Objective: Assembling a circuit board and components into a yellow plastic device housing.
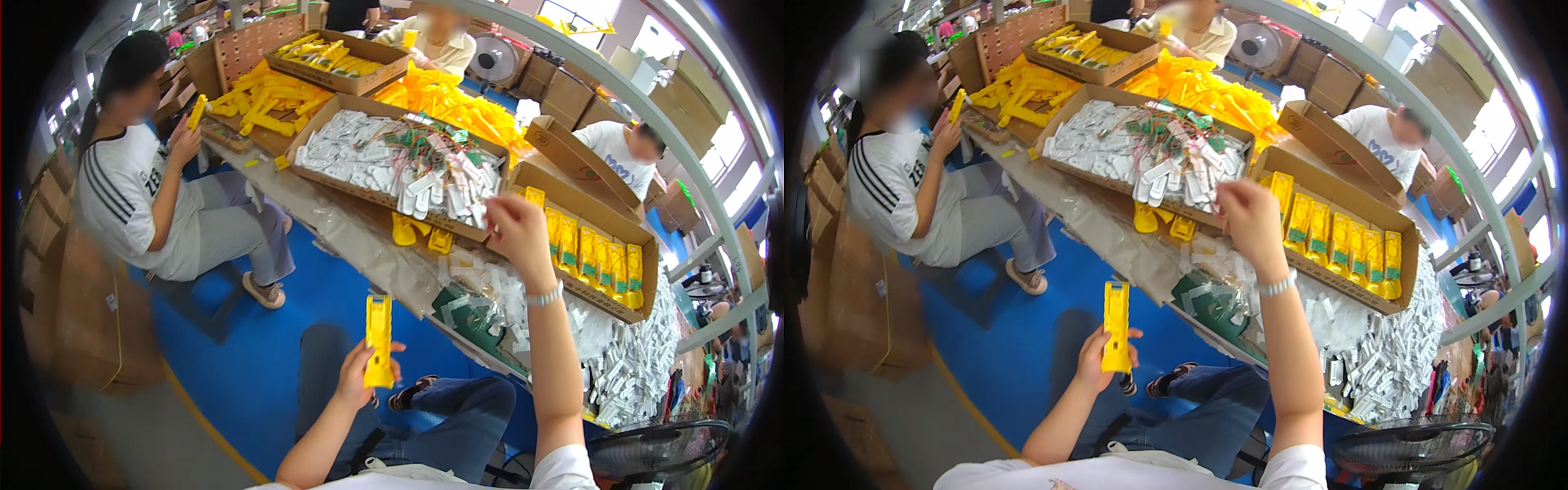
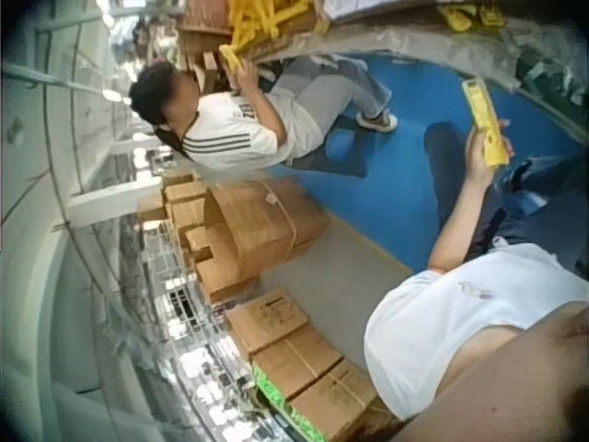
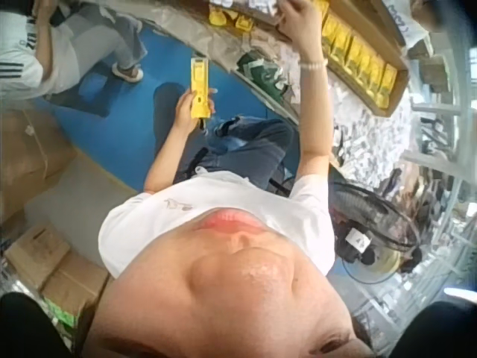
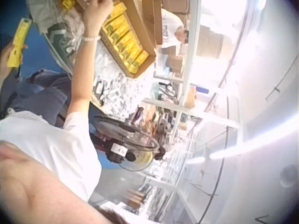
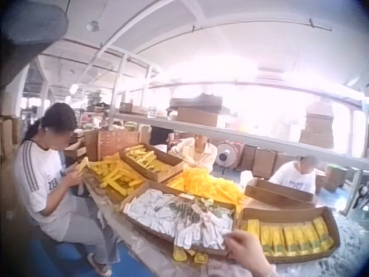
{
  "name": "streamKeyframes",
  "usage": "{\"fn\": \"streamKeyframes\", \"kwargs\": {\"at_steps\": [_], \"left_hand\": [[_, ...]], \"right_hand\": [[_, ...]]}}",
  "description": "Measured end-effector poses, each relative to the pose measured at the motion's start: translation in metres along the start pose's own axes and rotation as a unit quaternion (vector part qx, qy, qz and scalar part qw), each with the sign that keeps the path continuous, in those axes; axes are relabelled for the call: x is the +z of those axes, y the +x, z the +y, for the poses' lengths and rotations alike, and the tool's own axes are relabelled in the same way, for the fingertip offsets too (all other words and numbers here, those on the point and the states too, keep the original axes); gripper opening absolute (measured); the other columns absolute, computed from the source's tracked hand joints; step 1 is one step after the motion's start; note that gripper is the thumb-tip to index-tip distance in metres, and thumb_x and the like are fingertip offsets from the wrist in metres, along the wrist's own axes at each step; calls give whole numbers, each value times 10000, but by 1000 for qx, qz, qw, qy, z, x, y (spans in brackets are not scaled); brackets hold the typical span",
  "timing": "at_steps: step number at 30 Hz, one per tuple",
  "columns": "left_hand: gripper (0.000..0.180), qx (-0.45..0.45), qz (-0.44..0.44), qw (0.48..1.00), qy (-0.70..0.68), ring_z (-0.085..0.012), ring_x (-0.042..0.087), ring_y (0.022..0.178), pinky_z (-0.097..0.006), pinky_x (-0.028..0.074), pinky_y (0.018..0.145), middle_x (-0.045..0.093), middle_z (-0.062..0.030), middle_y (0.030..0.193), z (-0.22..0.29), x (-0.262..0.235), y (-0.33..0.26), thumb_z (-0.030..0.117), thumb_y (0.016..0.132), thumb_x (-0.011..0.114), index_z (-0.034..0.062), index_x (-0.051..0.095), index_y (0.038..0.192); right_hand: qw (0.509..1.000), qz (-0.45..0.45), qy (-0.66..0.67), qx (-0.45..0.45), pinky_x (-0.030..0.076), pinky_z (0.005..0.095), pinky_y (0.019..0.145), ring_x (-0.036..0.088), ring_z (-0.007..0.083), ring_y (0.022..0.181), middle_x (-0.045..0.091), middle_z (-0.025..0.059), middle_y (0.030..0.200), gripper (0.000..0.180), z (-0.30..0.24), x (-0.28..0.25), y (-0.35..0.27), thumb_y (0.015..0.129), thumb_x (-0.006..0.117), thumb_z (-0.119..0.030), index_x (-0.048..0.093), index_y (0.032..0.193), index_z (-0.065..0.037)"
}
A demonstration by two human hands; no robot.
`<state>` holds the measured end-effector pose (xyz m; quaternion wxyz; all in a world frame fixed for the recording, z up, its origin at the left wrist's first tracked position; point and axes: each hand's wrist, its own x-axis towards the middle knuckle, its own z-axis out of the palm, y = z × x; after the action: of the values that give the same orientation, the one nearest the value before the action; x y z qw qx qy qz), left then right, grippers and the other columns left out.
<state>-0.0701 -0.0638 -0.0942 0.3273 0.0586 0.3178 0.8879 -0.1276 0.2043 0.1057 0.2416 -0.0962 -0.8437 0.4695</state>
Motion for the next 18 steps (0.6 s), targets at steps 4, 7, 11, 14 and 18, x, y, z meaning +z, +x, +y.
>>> {"fn": "streamKeyframes", "kwargs": {"at_steps": [4, 7, 11, 14, 18], "left_hand": [[427, -69, 7, 997, -25, -280, 625, 687, -384, 528, 598, 600, -223, 1060, -34, -63, -10, 273, 889, 431, 22, 427, 1235], [423, -103, 82, 988, -78, -265, 585, 618, -402, 493, 545, 603, -177, 955, -61, -105, -26, 304, 871, 444, 29, 447, 1192], [394, -74, 171, 979, -80, -233, 534, 572, -403, 449, 524, 591, -123, 922, -66, -108, -21, 333, 852, 448, 64, 483, 1139], [374, -109, 163, 975, -106, -215, 528, 584, -385, 436, 536, 586, -89, 923, -75, -132, -15, 353, 841, 462, 90, 504, 1104], [362, -101, 164, 979, -69, -216, 533, 581, -392, 438, 531, 585, -86, 919, -76, -112, -4, 338, 835, 468, 100, 509, 1104]], "right_hand": [[962, 92, -169, -194, 510, 323, 709, 663, 250, 754, 687, 170, 851, 185, 24, -18, 93, 806, 565, -22, 689, 943, -2], [948, -60, -252, -182, 511, 372, 779, 651, 305, 868, 677, 169, 944, 291, 35, -3, 131, 758, 536, 7, 719, 964, -86], [873, -85, -455, -153, 528, 446, 761, 654, 317, 887, 679, 127, 930, 197, 48, 17, 156, 791, 563, -171, 688, 942, -154], [847, -102, -495, -163, 536, 434, 738, 660, 316, 874, 681, 124, 889, 177, 44, 23, 168, 801, 572, -197, 679, 932, -149], [827, -82, -524, -187, 521, 423, 739, 650, 308, 859, 673, 108, 886, 155, 45, 8, 169, 734, 626, -131, 677, 879, -126]]}}
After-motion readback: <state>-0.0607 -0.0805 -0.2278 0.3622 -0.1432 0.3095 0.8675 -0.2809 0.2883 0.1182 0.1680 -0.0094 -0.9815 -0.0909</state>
